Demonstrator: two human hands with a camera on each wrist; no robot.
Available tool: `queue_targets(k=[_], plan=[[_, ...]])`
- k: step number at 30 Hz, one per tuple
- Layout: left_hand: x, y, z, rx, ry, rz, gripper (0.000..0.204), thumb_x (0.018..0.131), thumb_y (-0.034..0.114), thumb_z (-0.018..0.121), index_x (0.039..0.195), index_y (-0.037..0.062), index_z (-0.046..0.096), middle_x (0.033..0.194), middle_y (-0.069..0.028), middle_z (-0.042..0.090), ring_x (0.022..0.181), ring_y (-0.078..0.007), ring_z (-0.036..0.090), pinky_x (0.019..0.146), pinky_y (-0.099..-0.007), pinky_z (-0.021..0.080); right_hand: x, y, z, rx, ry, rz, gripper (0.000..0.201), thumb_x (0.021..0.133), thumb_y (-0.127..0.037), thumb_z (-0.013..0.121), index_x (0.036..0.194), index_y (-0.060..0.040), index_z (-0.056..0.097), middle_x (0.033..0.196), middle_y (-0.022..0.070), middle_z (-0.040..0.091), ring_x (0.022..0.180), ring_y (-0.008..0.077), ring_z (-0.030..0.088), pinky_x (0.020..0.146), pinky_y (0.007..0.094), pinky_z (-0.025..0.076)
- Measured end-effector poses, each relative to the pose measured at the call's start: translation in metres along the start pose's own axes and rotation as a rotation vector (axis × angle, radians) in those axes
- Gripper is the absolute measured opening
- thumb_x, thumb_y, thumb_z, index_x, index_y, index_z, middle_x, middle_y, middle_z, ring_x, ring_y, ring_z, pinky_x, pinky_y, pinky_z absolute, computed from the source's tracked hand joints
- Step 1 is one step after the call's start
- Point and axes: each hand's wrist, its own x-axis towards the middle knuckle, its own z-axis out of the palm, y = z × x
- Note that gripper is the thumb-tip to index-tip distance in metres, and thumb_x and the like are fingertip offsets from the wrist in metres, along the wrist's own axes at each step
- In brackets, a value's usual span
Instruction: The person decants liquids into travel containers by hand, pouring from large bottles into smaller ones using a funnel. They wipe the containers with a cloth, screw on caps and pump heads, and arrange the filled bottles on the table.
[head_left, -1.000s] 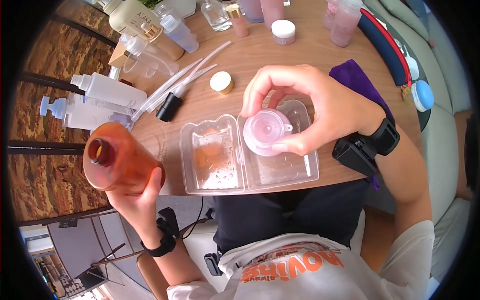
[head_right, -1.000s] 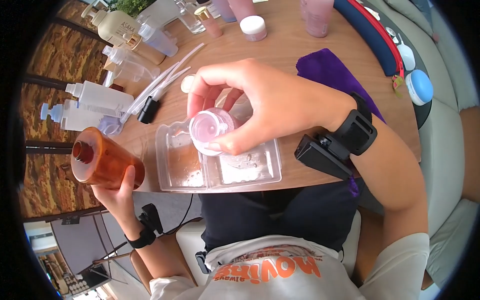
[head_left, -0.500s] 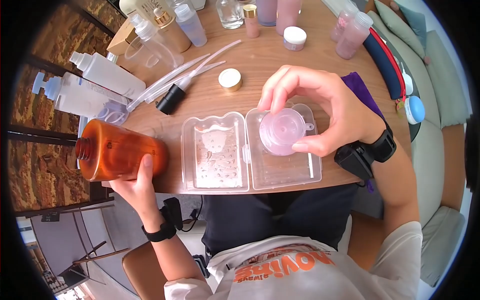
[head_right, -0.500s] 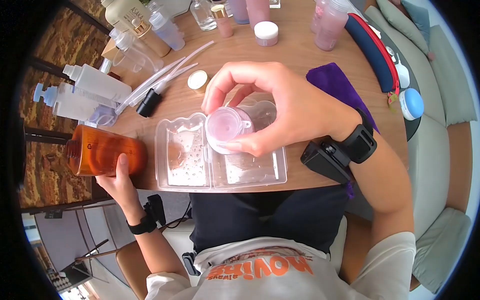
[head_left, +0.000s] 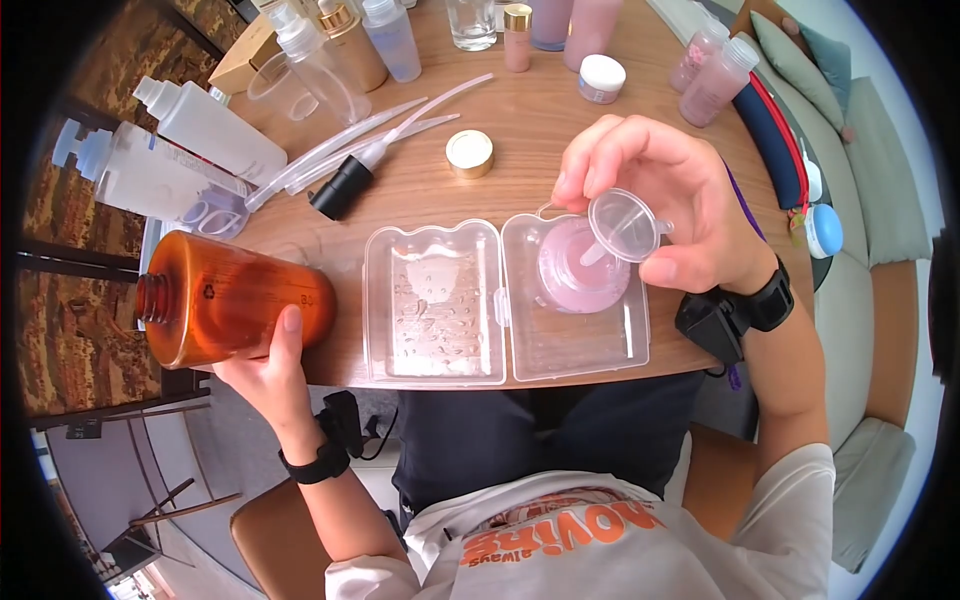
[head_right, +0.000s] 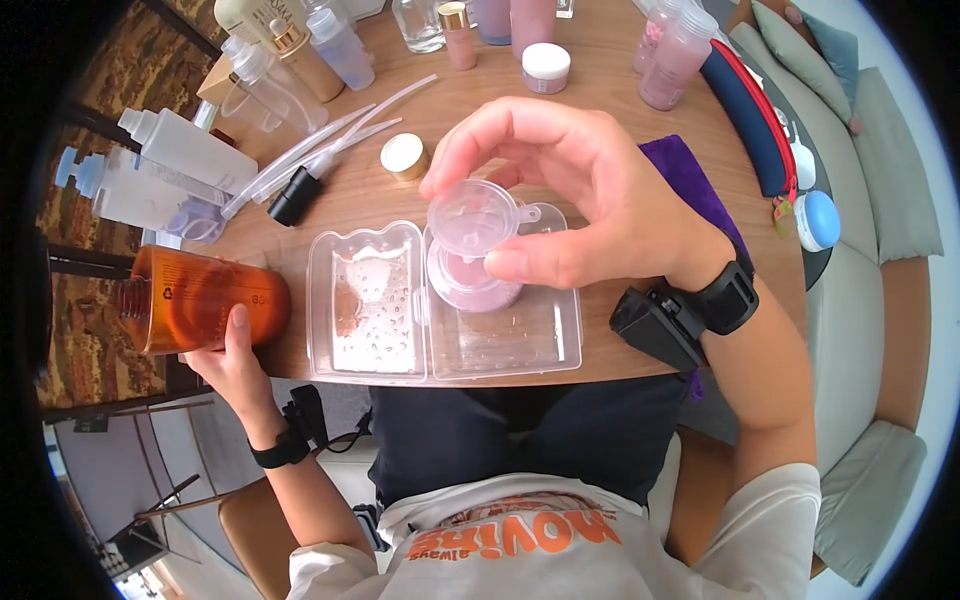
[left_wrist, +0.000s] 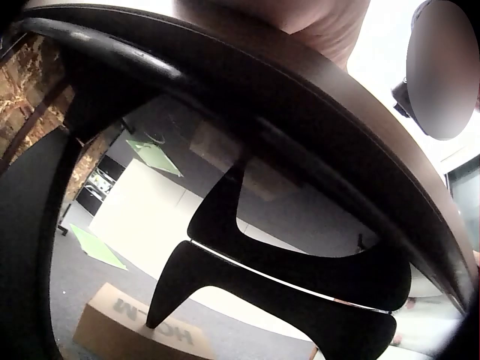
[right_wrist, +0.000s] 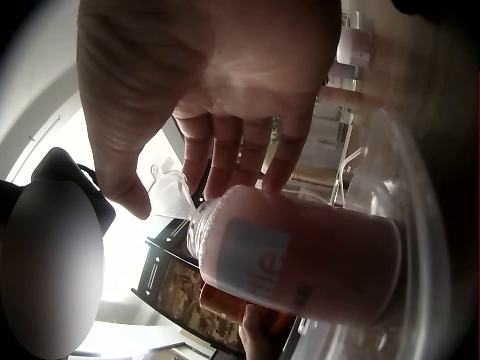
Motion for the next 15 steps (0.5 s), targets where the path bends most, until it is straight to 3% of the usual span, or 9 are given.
queue_targets(k=[15], plan=[[0.0001, 0.0042, 0.0044, 0.004, 0.018, 0.003, 0.050, 0.072, 0.004, 0.077, 0.115, -0.0078, 0.054, 0.107, -0.0129, 0.062, 0.094, -0.0194, 0.061, 0.087, -0.0318, 0.048, 0.0004, -0.0006, -0.0019, -0.022, 0.068, 0.048, 0.038, 0.073, -0.008, 0.076, 0.105, -0.0026, 0.057, 0.105, 0.0056, 0.061, 0.102, 0.0147, 0.059, 0.091, 0.0315, 0.047]])
